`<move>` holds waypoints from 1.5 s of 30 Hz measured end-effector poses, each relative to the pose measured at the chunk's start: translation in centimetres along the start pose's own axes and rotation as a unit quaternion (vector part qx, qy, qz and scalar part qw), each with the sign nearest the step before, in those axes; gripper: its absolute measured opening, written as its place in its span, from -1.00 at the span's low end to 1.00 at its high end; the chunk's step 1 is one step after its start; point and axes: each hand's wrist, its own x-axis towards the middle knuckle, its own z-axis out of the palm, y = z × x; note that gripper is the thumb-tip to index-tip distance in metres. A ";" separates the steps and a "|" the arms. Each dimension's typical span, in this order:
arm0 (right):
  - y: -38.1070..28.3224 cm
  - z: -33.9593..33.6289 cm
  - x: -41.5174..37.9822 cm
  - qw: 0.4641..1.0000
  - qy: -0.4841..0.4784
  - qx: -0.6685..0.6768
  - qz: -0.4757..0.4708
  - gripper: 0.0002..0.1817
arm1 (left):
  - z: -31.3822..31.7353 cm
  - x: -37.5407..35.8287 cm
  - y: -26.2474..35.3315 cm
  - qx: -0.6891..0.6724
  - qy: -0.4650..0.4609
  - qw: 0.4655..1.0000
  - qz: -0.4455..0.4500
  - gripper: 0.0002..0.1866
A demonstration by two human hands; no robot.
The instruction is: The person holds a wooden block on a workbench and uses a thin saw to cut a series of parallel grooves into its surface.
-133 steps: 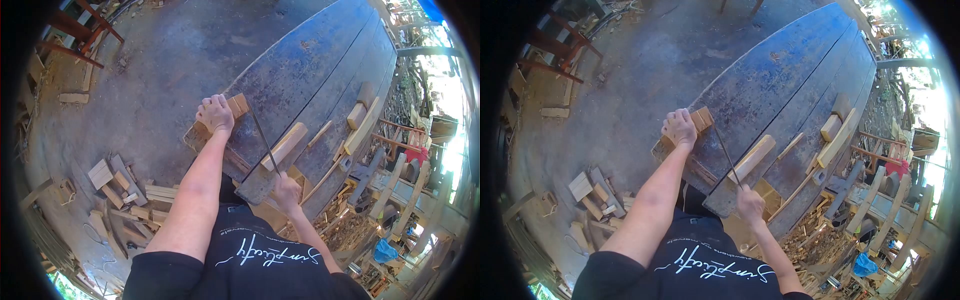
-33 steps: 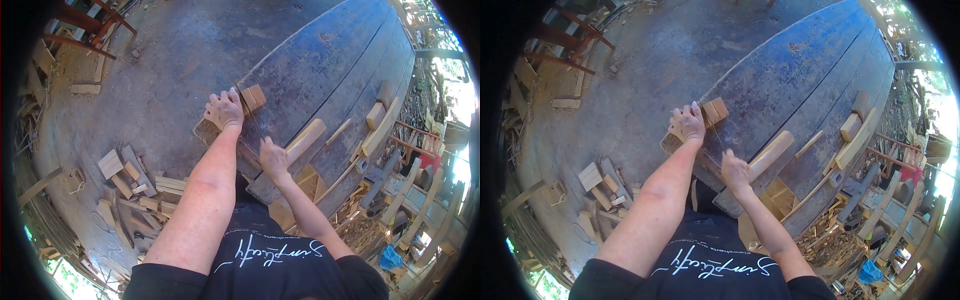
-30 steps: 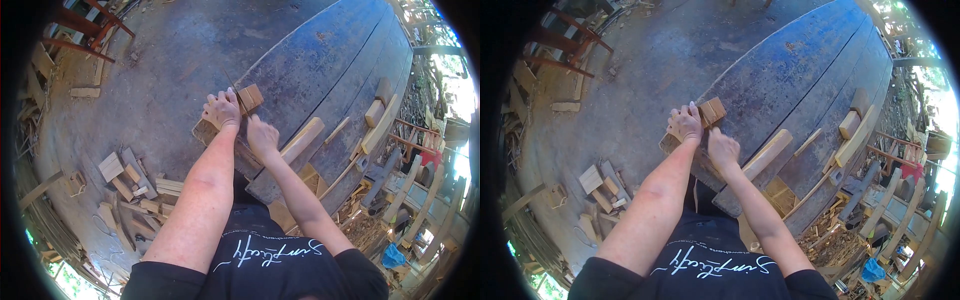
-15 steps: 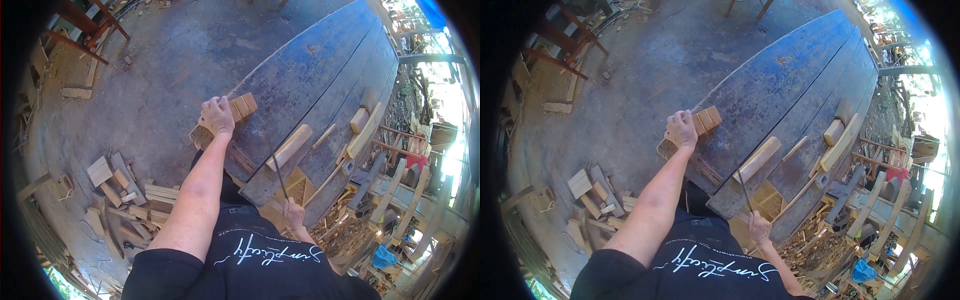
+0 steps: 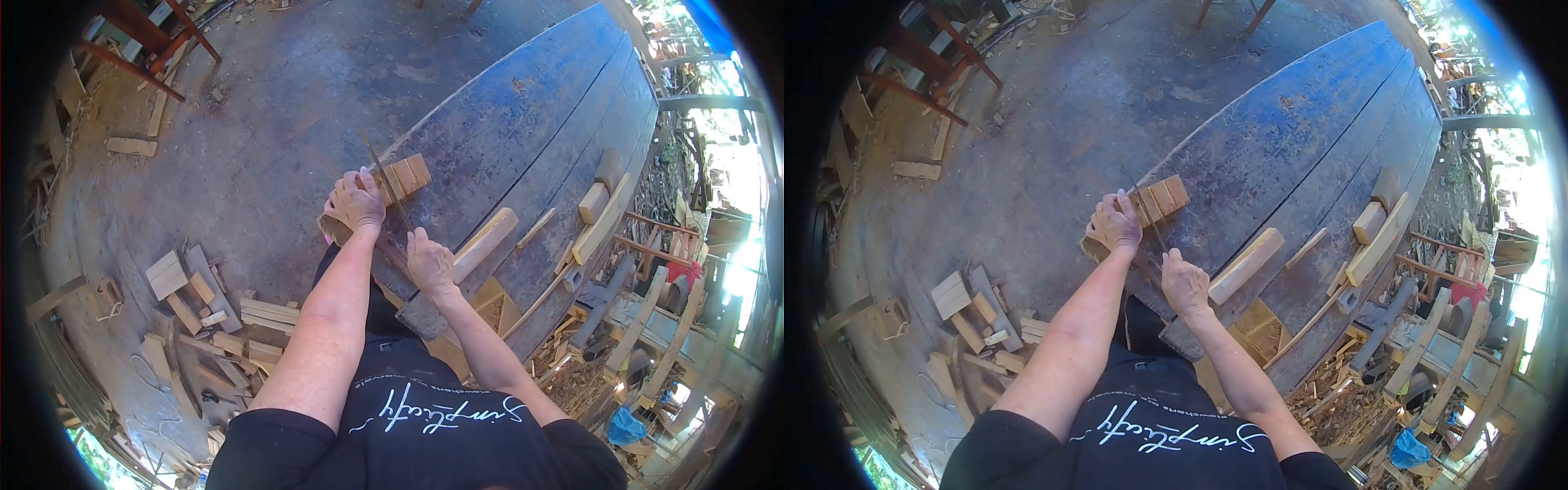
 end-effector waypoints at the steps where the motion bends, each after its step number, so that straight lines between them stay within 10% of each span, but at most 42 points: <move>1: -0.2 -0.1 0.3 1.000 -0.002 -0.001 -0.001 -0.74 | 0.1 0.0 0.0 0.001 0.000 1.000 -0.003 -0.64; 16: -1.5 -0.8 4.1 0.997 -0.067 -0.020 0.033 -0.69 | 0.4 0.0 -1.0 0.016 -0.025 0.992 0.120 -0.69; 30: -1.7 0.2 4.1 0.997 -0.036 0.015 0.062 -0.72 | 0.3 2.3 2.0 0.026 -0.126 0.989 -0.072 -0.63; 45: -1.5 0.2 3.4 0.996 -0.039 0.016 0.073 -0.73 | 0.7 2.4 2.4 0.050 -0.128 0.987 -0.078 -0.66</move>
